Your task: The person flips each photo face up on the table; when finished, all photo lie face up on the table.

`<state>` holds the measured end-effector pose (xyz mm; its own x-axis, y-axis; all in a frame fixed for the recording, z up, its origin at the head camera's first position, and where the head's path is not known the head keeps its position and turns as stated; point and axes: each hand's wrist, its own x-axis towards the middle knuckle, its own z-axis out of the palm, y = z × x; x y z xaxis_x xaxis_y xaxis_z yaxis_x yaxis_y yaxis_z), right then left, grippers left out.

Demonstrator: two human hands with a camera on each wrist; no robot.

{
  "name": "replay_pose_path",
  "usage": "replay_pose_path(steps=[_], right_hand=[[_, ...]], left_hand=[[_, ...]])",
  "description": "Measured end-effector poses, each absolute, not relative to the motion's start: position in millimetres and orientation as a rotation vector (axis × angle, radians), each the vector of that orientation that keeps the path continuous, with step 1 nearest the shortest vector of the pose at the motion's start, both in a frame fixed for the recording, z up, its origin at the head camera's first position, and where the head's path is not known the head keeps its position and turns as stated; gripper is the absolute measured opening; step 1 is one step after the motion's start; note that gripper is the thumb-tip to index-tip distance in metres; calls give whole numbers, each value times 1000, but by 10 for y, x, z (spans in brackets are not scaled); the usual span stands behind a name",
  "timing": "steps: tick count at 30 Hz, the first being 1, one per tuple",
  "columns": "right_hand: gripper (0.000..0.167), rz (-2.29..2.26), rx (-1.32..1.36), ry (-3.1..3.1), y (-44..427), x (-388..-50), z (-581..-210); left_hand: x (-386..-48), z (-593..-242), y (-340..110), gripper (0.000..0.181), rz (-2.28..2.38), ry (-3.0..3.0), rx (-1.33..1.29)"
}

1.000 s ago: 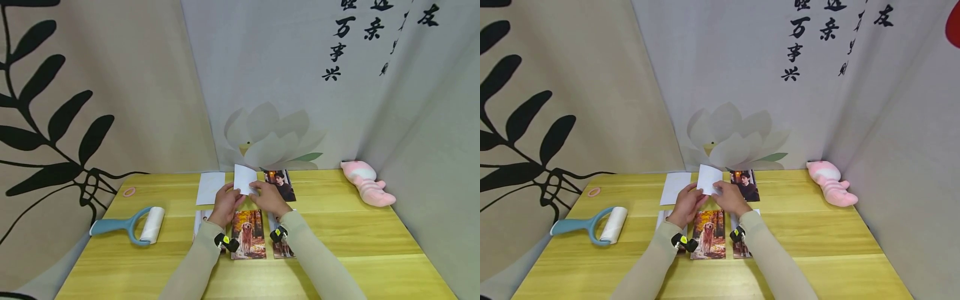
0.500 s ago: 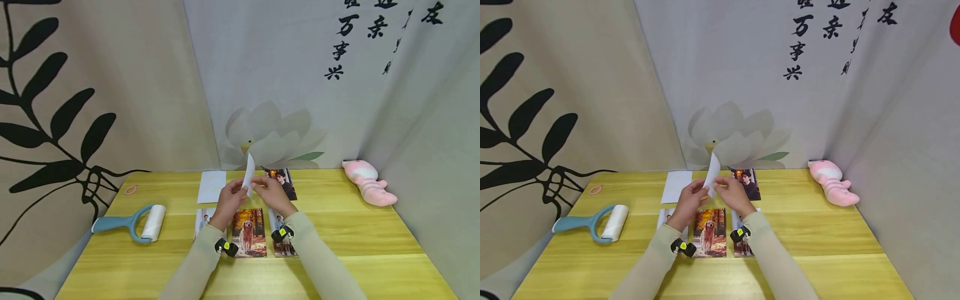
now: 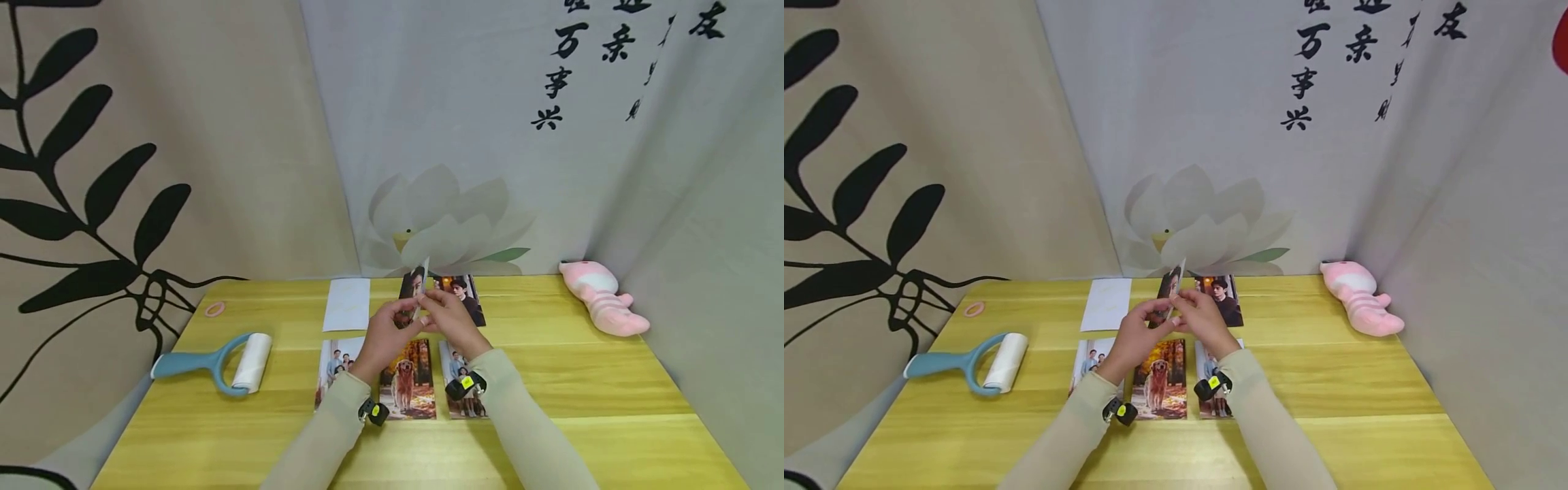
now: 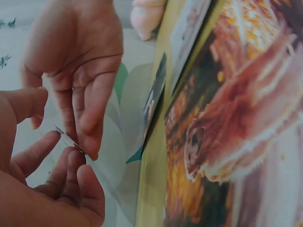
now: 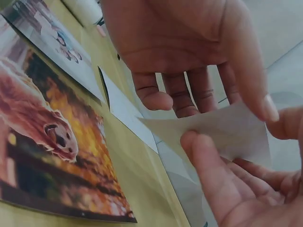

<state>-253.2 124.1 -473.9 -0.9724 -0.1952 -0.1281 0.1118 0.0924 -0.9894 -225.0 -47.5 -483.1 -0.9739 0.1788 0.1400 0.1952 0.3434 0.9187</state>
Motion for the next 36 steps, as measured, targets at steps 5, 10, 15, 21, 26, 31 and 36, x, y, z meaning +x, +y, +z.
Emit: replay_pose_path(steps=[5, 10, 15, 21, 26, 31, 36], right_hand=[[46, -1981, -64, 2140, 1264, -2501, -4773], [45, -1954, -43, 2187, 1275, -2489, -4789], [56, -1938, -28, 2182, 1289, -2470, -4776], [58, -1977, -96, 2113, 1303, -2434, -4756], [60, -1960, -109, 2151, 1304, -2387, -4742], [60, -1963, -132, 2130, 1324, -2362, -4746], [55, -1985, -121, 2102, 1346, -2343, -4746]], left_hand=[[-2235, -4849, -430, 47, -1590, -2602, -396], [-2237, -4871, -433, 49, -1546, -2638, -405], [-2237, -4874, -482, 50, -1551, -2636, -412], [-2251, -4898, -563, 44, -1506, -2635, -350], [-2250, -4910, -624, 45, -1484, -2635, -248], [-2264, -4944, -685, 49, -1489, -2610, -165], [-2263, -4953, -750, 51, -1639, -2560, -100]])
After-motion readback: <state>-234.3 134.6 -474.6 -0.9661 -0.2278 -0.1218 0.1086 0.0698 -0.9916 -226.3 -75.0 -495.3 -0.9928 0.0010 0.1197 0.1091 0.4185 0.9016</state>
